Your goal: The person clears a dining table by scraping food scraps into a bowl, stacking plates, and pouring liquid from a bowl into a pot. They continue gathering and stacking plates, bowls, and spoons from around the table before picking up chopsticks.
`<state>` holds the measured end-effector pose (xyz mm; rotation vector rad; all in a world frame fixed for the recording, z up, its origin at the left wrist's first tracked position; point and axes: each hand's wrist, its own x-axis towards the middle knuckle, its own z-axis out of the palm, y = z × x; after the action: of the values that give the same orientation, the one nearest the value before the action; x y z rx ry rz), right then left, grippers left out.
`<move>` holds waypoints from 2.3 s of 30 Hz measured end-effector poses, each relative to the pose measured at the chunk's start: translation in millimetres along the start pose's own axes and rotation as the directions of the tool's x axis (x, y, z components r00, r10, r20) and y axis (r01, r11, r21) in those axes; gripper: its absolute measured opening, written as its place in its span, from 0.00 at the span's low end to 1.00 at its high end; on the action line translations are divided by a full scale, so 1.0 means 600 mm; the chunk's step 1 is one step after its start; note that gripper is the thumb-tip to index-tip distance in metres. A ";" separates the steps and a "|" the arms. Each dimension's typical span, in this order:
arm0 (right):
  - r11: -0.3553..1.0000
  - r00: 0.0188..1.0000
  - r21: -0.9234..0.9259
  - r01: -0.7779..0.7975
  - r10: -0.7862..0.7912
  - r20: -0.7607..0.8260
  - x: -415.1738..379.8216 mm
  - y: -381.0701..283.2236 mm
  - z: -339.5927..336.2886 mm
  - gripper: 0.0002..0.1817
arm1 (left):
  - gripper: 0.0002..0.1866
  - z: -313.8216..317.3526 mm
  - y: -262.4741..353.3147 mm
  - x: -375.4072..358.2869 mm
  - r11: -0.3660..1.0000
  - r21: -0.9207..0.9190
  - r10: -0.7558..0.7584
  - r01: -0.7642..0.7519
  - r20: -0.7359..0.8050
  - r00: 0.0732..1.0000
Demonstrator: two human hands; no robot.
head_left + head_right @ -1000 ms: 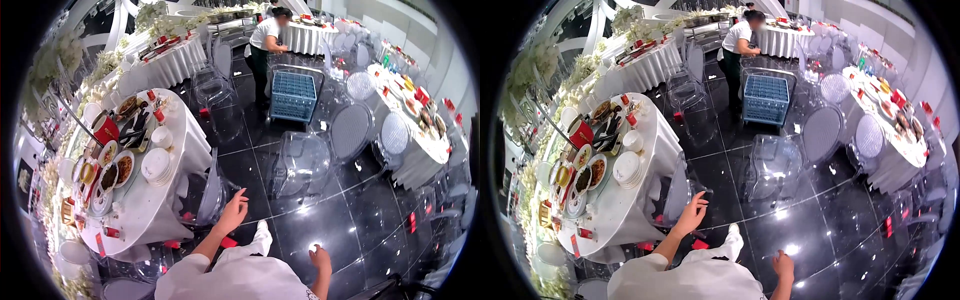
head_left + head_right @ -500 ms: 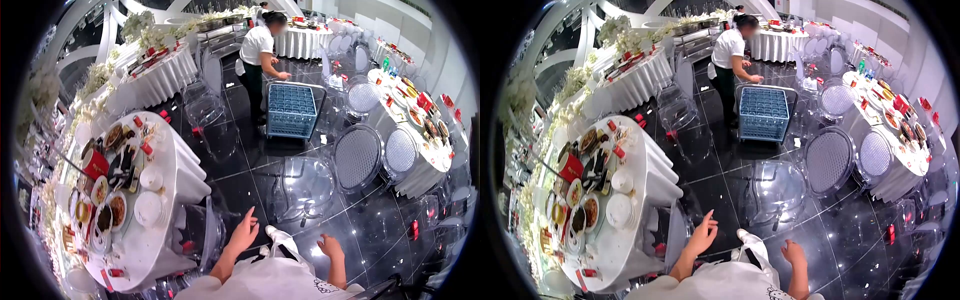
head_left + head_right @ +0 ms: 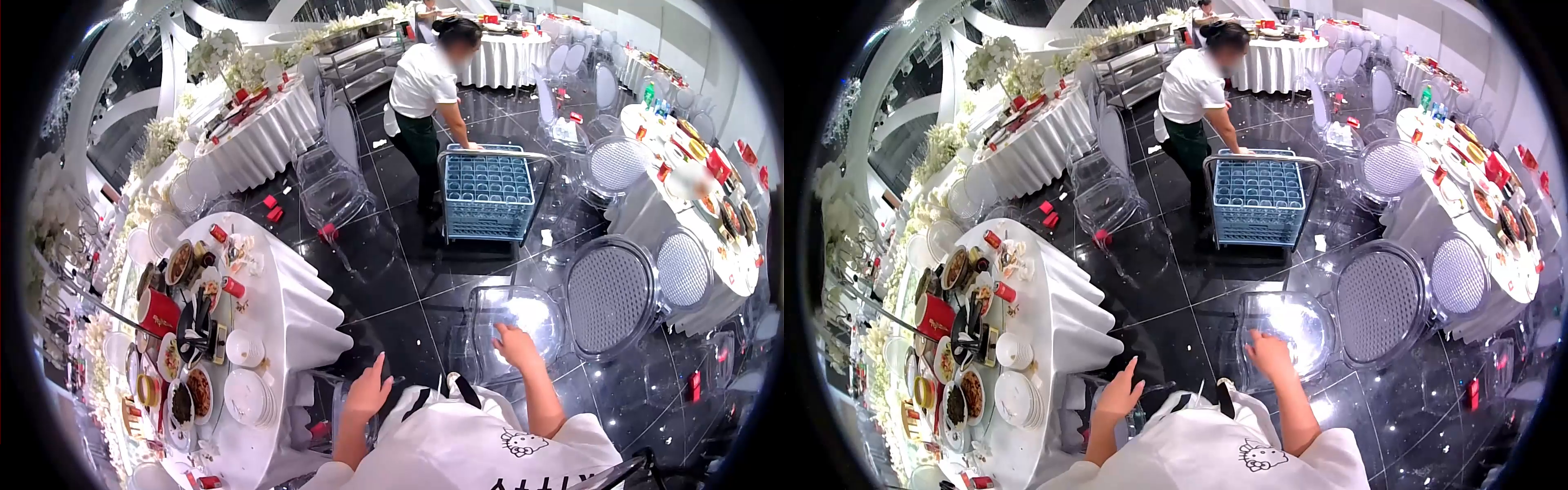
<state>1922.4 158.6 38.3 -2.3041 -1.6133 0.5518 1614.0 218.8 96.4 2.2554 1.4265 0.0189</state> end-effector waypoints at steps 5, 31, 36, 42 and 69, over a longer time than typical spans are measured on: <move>0.992 0.987 0.039 0.117 -0.120 0.107 0.055 -0.032 0.011 0.17 | 0.28 0.005 0.000 0.095 0.999 0.026 -0.022 0.020 0.073 0.997; 0.653 0.579 0.023 0.757 -0.686 0.441 0.634 -0.640 0.137 0.17 | 0.23 -0.181 -0.491 0.279 0.670 -0.613 -0.649 0.418 -0.211 0.731; 0.562 0.471 -0.101 0.821 -0.567 0.676 0.707 -0.756 0.189 0.21 | 0.23 -0.180 -0.512 0.259 0.504 -0.724 -0.802 0.471 -0.191 0.565; 0.436 0.227 0.240 0.867 -0.776 0.588 0.834 -0.894 0.322 0.18 | 0.23 -0.179 -0.558 0.269 0.285 -0.912 -0.883 0.295 -0.131 0.450; 0.556 0.214 0.490 0.671 -0.778 0.590 1.160 -1.308 0.781 0.11 | 0.30 -0.329 -0.711 0.476 -0.225 -0.832 -0.938 0.507 0.045 -0.344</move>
<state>1265.5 1082.9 -145.3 -0.8395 -2.6471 1.4114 1332.2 687.7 38.5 -0.1161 2.6901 0.8293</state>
